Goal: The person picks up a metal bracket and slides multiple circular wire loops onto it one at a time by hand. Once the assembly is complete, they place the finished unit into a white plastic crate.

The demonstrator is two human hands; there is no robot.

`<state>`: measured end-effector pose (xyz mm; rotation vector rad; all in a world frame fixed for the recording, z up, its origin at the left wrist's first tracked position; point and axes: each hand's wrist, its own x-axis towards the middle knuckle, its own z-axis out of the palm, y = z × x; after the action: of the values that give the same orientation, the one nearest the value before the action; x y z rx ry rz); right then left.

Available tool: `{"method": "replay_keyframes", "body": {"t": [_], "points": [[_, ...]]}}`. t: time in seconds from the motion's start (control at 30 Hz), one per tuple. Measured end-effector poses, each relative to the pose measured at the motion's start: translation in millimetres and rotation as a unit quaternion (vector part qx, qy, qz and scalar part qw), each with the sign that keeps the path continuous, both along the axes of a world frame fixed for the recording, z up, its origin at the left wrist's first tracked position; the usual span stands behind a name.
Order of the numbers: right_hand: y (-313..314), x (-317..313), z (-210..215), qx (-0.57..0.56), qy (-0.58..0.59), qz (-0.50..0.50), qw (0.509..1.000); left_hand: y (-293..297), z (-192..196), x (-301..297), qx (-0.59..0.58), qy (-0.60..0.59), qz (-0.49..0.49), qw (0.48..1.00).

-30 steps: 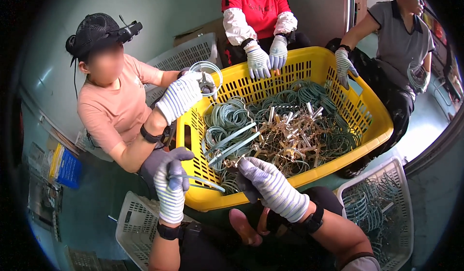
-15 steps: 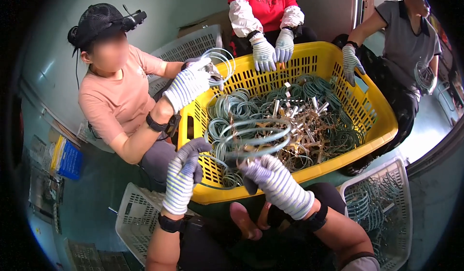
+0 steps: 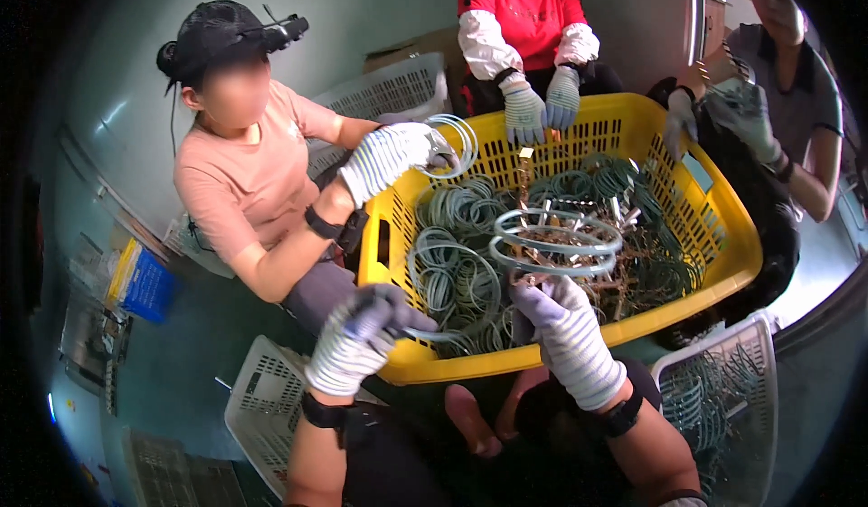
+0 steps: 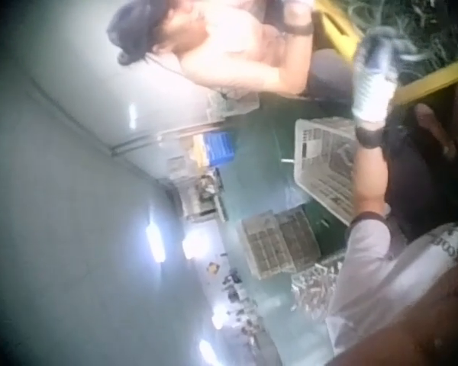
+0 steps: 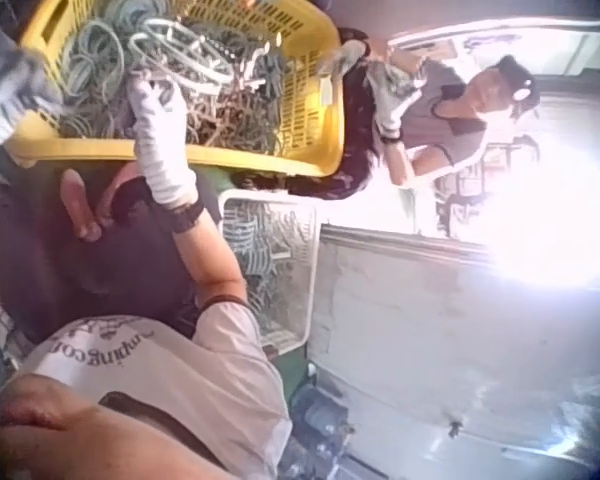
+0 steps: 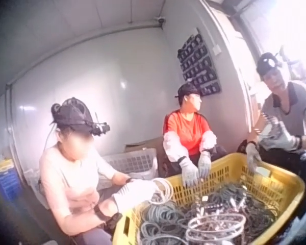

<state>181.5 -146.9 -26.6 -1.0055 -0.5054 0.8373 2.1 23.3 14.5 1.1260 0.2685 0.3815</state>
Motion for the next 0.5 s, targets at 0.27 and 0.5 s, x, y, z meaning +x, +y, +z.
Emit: {"method": "replay_keyframes", "body": {"t": [0.27,0.5], "points": [[-3.6,-1.5,8.0,-0.033,-0.172,0.215,0.961,25.9,-1.4,-13.2,0.049,-0.059,0.252,0.965],[-0.9,-3.1,1.5,-0.129,-0.443,0.112,0.88,9.2,-2.6,-14.9,0.215,-0.099,0.143,0.961]]}}
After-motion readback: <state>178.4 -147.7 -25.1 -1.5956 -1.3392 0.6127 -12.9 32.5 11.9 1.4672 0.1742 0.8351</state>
